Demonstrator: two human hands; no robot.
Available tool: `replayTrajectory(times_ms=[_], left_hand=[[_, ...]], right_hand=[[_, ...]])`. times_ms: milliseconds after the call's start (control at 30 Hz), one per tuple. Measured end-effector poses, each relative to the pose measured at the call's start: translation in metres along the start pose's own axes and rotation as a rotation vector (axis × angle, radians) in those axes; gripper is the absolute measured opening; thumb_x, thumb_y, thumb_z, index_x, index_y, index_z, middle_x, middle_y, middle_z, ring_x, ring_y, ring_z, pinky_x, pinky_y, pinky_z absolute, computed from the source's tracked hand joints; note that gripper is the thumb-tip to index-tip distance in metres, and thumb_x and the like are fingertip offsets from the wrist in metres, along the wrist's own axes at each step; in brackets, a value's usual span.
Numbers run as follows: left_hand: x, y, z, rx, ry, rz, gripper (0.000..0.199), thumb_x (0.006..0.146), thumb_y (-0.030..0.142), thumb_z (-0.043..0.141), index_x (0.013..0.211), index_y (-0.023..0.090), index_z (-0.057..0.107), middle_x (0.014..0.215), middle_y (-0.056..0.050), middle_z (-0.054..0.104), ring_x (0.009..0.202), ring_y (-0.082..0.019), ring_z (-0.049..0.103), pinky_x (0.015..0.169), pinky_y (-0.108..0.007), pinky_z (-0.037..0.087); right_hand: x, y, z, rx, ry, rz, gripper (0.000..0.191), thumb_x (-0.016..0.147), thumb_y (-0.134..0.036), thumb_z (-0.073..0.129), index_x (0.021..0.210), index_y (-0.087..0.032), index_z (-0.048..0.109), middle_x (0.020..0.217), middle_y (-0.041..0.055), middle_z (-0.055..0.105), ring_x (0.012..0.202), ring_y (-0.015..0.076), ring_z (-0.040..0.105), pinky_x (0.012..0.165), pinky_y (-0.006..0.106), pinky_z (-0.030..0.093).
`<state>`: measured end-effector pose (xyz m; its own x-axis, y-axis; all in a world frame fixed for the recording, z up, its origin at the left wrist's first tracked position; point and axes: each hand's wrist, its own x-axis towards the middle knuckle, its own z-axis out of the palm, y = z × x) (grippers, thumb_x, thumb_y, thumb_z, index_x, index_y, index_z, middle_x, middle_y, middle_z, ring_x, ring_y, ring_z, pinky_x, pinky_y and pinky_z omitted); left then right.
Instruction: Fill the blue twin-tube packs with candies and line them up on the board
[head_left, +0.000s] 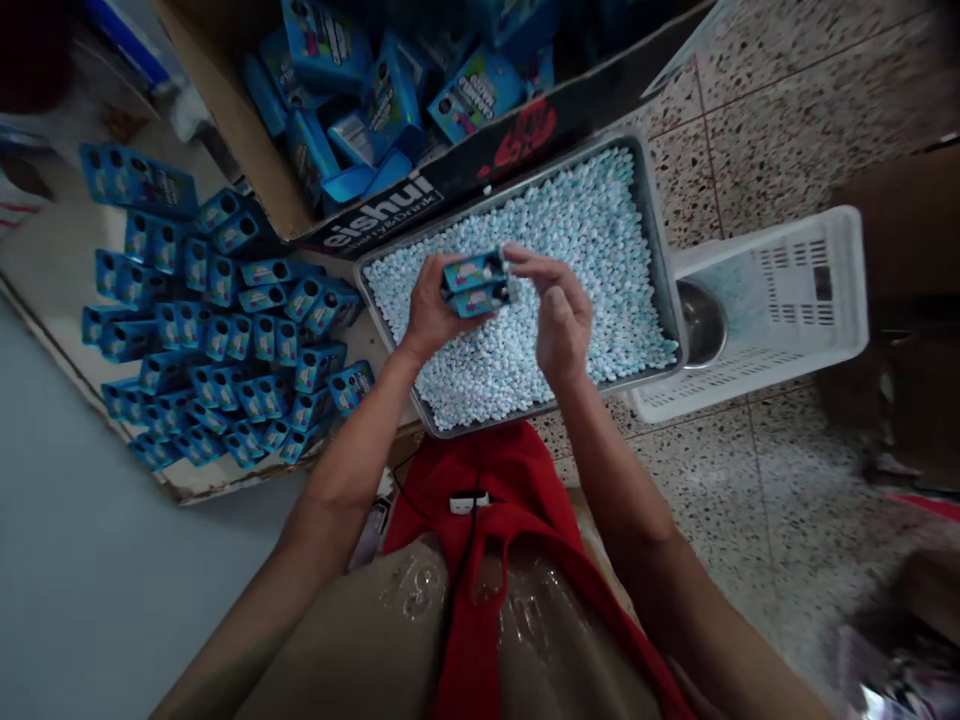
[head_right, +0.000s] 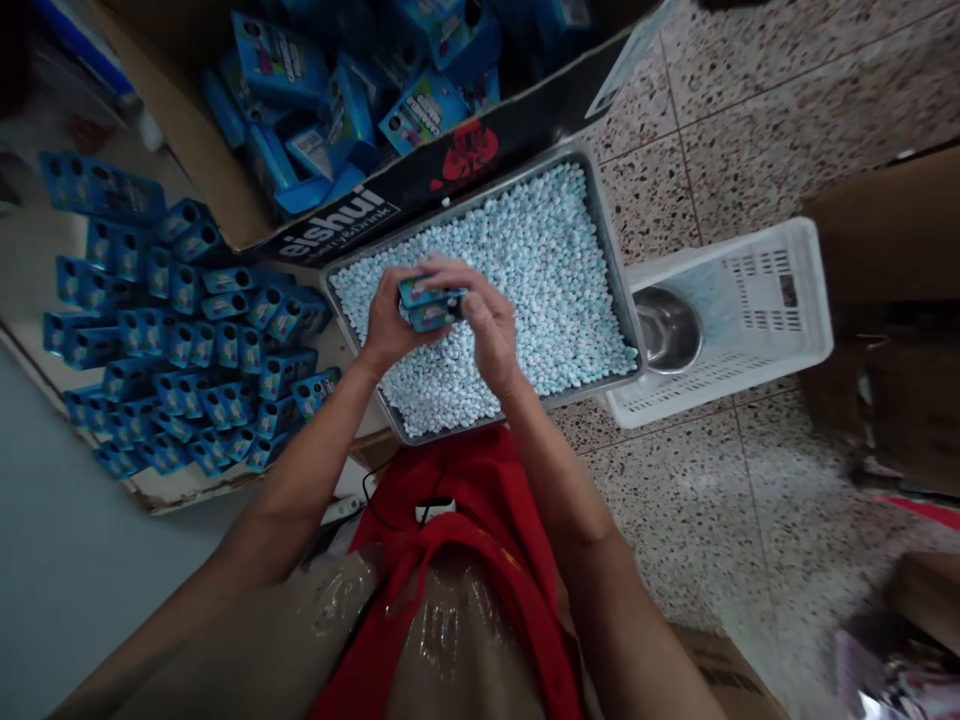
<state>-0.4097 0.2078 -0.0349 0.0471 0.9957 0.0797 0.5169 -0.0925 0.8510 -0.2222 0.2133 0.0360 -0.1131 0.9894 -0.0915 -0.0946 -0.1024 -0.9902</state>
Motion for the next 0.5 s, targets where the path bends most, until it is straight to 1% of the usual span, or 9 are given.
replayTrajectory(times_ms=[67,100,167,233,300,333,400,433,500], left_hand=[[0.005,-0.01,-0.003,-0.016,0.062,-0.003,0.088,0.066,0.071,0.093,0.131,0.023,0.057,0.125,-0.007,0.068,0.12,-0.029,0.068,0.103,-0.048,0.057],[0.007,-0.015,-0.005,-0.014,0.097,-0.019,0.09,0.065,0.071,0.094,0.131,0.024,0.056,0.126,-0.008,0.067,0.121,-0.03,0.068,0.104,-0.049,0.057],[0.008,-0.024,-0.01,0.01,0.134,-0.05,0.089,0.064,0.069,0.095,0.131,0.028,0.054,0.128,-0.008,0.067,0.123,-0.031,0.068,0.105,-0.049,0.058],[0.006,-0.029,-0.016,0.038,0.127,-0.047,0.088,0.063,0.068,0.097,0.13,0.03,0.054,0.128,-0.008,0.067,0.122,-0.032,0.068,0.105,-0.05,0.058],[0.001,-0.03,-0.025,0.052,0.106,-0.022,0.091,0.061,0.068,0.097,0.131,0.03,0.053,0.128,-0.008,0.067,0.12,-0.032,0.069,0.105,-0.05,0.059],[-0.002,-0.03,-0.029,0.057,0.1,-0.011,0.093,0.061,0.069,0.097,0.132,0.03,0.053,0.128,-0.009,0.067,0.12,-0.032,0.069,0.105,-0.05,0.059],[-0.006,-0.031,-0.04,0.068,0.106,-0.002,0.095,0.061,0.07,0.096,0.134,0.029,0.052,0.128,-0.009,0.067,0.119,-0.032,0.069,0.104,-0.05,0.059],[-0.008,-0.032,-0.046,0.076,0.118,-0.005,0.095,0.061,0.07,0.096,0.134,0.029,0.051,0.127,-0.009,0.067,0.118,-0.032,0.068,0.104,-0.05,0.059],[-0.01,-0.036,-0.056,0.086,0.143,-0.012,0.094,0.062,0.071,0.095,0.134,0.029,0.051,0.126,-0.009,0.066,0.116,-0.031,0.068,0.103,-0.049,0.059]], right_hand=[[-0.029,0.013,-0.016,-0.224,-0.01,-0.071,0.039,0.101,-0.06,0.054,0.119,-0.031,0.072,0.136,0.0061,0.07,0.144,0.0313,0.058,0.122,0.059,0.045],[-0.048,0.022,-0.022,-0.368,-0.051,-0.114,0.034,0.1,-0.053,0.059,0.124,-0.031,0.069,0.142,0.0072,0.068,0.145,0.032,0.057,0.123,0.061,0.044],[-0.092,0.045,-0.024,-0.663,-0.193,-0.223,0.027,0.097,-0.039,0.068,0.122,-0.028,0.07,0.145,0.0097,0.068,0.146,0.0336,0.057,0.124,0.063,0.044],[-0.132,0.072,-0.011,-0.837,-0.394,-0.324,0.022,0.097,-0.025,0.066,0.119,-0.028,0.071,0.148,0.0099,0.069,0.15,0.0334,0.054,0.125,0.063,0.043],[-0.156,0.095,0.014,-0.92,-0.59,-0.355,0.029,0.098,-0.02,0.063,0.125,-0.027,0.07,0.156,0.0101,0.064,0.156,0.034,0.048,0.129,0.065,0.038],[-0.16,0.105,0.026,-0.941,-0.671,-0.356,0.033,0.099,-0.019,0.062,0.13,-0.027,0.069,0.161,0.011,0.06,0.159,0.0348,0.045,0.131,0.066,0.035],[-0.154,0.12,0.045,-0.971,-0.786,-0.351,0.04,0.099,-0.02,0.062,0.139,-0.025,0.064,0.168,0.0132,0.051,0.162,0.0374,0.039,0.132,0.069,0.03],[-0.146,0.124,0.05,-0.984,-0.82,-0.355,0.043,0.099,-0.021,0.063,0.142,-0.025,0.063,0.17,0.0137,0.048,0.163,0.0387,0.037,0.132,0.072,0.027],[-0.125,0.127,0.047,-1.015,-0.845,-0.359,0.045,0.098,-0.022,0.066,0.143,-0.026,0.062,0.173,0.0132,0.044,0.165,0.0409,0.032,0.132,0.075,0.023]])
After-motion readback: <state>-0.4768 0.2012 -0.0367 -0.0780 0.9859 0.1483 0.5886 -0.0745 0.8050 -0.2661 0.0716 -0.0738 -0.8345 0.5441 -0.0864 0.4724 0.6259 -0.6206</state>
